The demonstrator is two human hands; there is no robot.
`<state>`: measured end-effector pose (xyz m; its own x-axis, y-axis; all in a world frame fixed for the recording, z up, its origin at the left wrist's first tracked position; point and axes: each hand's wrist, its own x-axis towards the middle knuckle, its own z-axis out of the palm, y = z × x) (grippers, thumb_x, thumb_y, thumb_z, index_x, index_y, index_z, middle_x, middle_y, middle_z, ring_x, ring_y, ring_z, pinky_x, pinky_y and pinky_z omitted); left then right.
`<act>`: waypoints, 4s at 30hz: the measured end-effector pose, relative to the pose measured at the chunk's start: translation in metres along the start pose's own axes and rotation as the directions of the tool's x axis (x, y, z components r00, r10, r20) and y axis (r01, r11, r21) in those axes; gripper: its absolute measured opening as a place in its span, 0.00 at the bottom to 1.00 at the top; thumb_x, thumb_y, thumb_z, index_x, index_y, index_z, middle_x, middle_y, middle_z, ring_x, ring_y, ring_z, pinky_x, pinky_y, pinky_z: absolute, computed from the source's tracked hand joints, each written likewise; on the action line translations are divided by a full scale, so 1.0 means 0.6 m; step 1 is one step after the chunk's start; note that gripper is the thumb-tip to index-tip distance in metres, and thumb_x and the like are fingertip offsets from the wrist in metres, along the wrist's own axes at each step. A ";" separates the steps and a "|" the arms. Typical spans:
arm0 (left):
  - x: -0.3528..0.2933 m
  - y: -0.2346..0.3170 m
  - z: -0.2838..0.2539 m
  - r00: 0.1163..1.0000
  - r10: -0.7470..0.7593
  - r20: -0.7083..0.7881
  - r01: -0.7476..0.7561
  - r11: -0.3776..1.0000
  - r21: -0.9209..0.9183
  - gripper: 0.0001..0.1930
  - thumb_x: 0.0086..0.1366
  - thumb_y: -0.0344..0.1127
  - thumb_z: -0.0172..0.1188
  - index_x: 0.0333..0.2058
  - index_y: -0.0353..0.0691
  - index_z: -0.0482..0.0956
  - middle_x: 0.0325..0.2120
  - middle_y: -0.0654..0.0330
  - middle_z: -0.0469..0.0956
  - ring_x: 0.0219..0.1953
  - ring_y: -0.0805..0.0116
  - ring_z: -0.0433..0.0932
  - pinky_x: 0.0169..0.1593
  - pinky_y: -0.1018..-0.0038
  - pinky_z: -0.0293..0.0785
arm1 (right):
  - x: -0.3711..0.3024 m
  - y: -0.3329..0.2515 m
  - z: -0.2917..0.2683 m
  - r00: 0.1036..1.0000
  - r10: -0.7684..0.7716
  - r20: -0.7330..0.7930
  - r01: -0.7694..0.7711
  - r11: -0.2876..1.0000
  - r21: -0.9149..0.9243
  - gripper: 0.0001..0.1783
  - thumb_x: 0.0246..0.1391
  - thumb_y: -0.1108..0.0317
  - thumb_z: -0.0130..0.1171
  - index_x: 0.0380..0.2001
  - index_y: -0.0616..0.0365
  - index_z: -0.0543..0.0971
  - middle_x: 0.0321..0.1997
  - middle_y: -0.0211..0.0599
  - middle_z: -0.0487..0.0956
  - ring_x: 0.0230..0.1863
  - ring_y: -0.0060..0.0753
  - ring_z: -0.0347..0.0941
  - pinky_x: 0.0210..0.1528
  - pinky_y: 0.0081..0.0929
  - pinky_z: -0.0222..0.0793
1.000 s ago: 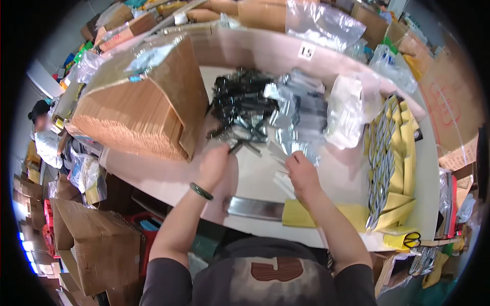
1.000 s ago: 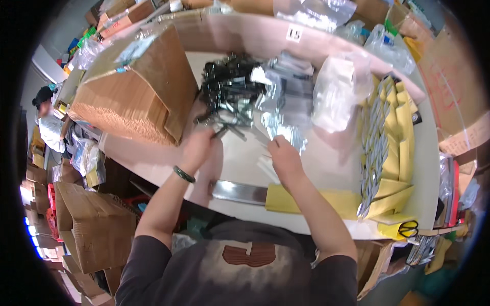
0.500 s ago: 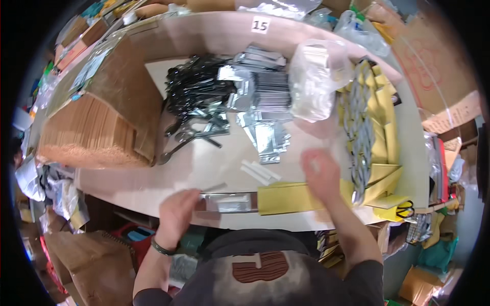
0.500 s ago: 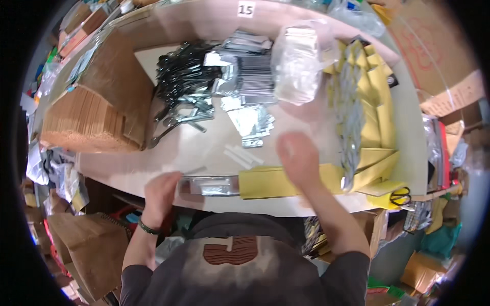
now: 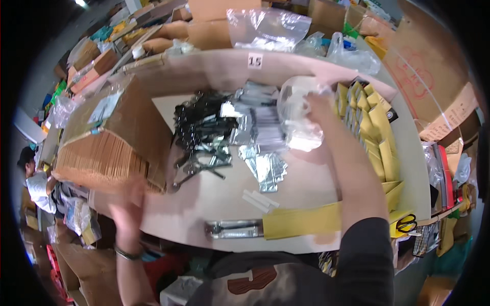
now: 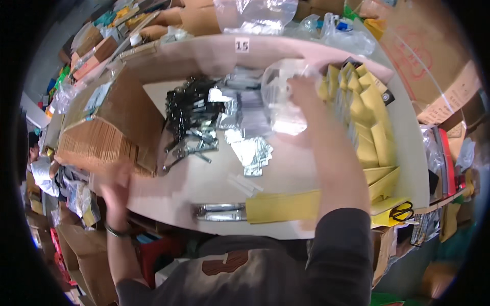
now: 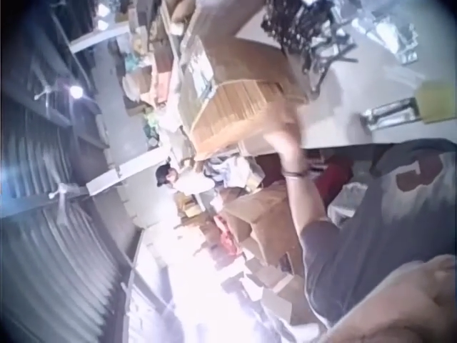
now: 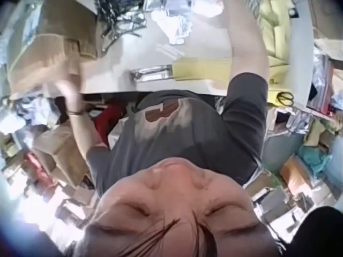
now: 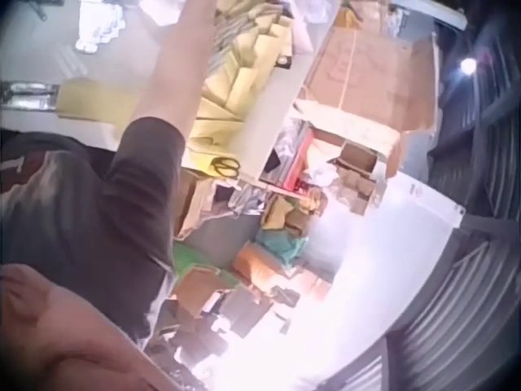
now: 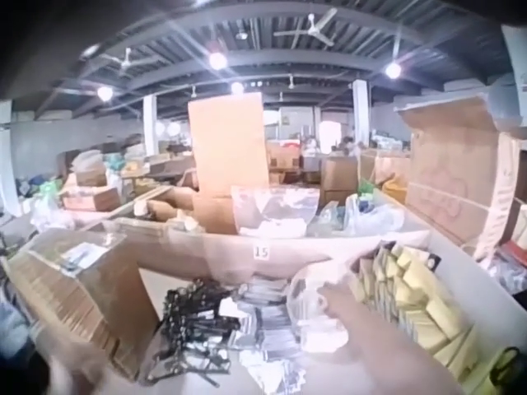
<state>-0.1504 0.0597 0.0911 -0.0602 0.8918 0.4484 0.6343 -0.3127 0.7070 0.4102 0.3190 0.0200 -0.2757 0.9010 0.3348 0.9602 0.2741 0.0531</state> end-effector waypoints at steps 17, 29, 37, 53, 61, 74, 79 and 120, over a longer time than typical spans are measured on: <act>0.240 -0.080 -0.116 0.996 0.078 0.040 -0.080 0.603 0.793 0.10 0.62 0.33 0.56 0.39 0.36 0.81 0.33 0.38 0.80 0.39 0.39 0.80 0.40 0.52 0.76 | -0.290 -0.244 -0.092 0.904 0.103 0.415 -0.283 0.872 0.400 0.22 0.50 0.67 0.66 0.48 0.61 0.75 0.57 0.56 0.72 0.58 0.63 0.67 0.58 0.50 0.65; 0.213 -0.062 -0.093 0.995 -0.076 0.059 -0.013 0.502 0.865 0.12 0.66 0.38 0.55 0.43 0.38 0.81 0.33 0.41 0.80 0.39 0.40 0.80 0.41 0.52 0.76 | -0.428 -0.367 -0.121 0.789 -0.595 0.154 0.435 0.718 0.544 0.30 0.55 0.62 0.63 0.60 0.56 0.71 0.67 0.38 0.69 0.71 0.44 0.60 0.71 0.52 0.54; 0.218 -0.067 -0.130 1.000 0.010 0.012 -0.015 0.592 0.805 0.13 0.64 0.32 0.55 0.45 0.37 0.80 0.33 0.39 0.80 0.42 0.40 0.79 0.43 0.56 0.75 | -0.470 -0.373 -0.090 0.795 -0.606 0.025 0.496 0.673 0.549 0.26 0.54 0.63 0.64 0.56 0.57 0.75 0.64 0.37 0.72 0.69 0.38 0.64 0.68 0.49 0.59; -0.148 -0.030 0.149 0.688 -0.408 0.600 0.392 0.905 0.166 0.08 0.62 0.30 0.67 0.37 0.32 0.84 0.30 0.56 0.81 0.34 0.69 0.80 0.39 0.72 0.78 | -0.462 -0.342 -0.092 0.872 -0.475 0.116 0.280 0.679 0.679 0.24 0.51 0.70 0.63 0.53 0.39 0.80 0.68 0.61 0.62 0.70 0.66 0.56 0.69 0.50 0.58; -0.165 0.081 0.301 0.921 -0.230 0.314 0.103 0.922 0.374 0.23 0.52 0.37 0.73 0.42 0.34 0.72 0.39 0.49 0.74 0.43 0.48 0.74 0.44 0.59 0.73 | -0.444 -0.401 -0.112 0.929 -0.329 0.167 0.175 0.790 0.587 0.28 0.47 0.65 0.68 0.51 0.62 0.74 0.65 0.62 0.65 0.68 0.61 0.59 0.68 0.48 0.59; -0.142 0.046 0.264 0.787 0.398 0.472 -0.547 0.805 0.232 0.18 0.41 0.29 0.66 0.34 0.42 0.74 0.25 0.56 0.69 0.30 0.53 0.71 0.36 0.58 0.65 | -0.386 -0.427 -0.162 0.870 -0.493 -0.018 0.391 0.666 0.635 0.06 0.49 0.67 0.59 0.29 0.57 0.76 0.36 0.46 0.74 0.37 0.51 0.74 0.38 0.46 0.70; -0.134 0.077 0.220 0.939 0.136 0.315 -0.248 0.904 0.349 0.19 0.45 0.29 0.70 0.36 0.40 0.73 0.26 0.54 0.73 0.32 0.50 0.75 0.34 0.61 0.72 | -0.303 -0.177 -0.303 0.959 -0.154 0.240 -0.039 0.761 0.647 0.09 0.51 0.63 0.64 0.29 0.56 0.85 0.36 0.37 0.79 0.39 0.38 0.78 0.43 0.36 0.75; -0.207 0.075 0.188 0.718 -0.158 0.678 -0.070 0.953 0.296 0.36 0.46 0.38 0.75 0.55 0.44 0.71 0.40 0.53 0.75 0.40 0.50 0.79 0.41 0.62 0.77 | -0.446 -0.398 -0.101 0.815 0.206 0.541 -0.490 0.744 0.455 0.12 0.52 0.60 0.58 0.23 0.56 0.76 0.22 0.46 0.78 0.28 0.54 0.76 0.33 0.48 0.71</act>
<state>-0.0275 -0.0282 0.0055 0.3787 0.9115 -0.1607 0.8368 -0.2631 0.4801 0.2571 -0.0077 -0.0255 -0.0505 0.9730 -0.2252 0.8293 -0.0848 -0.5524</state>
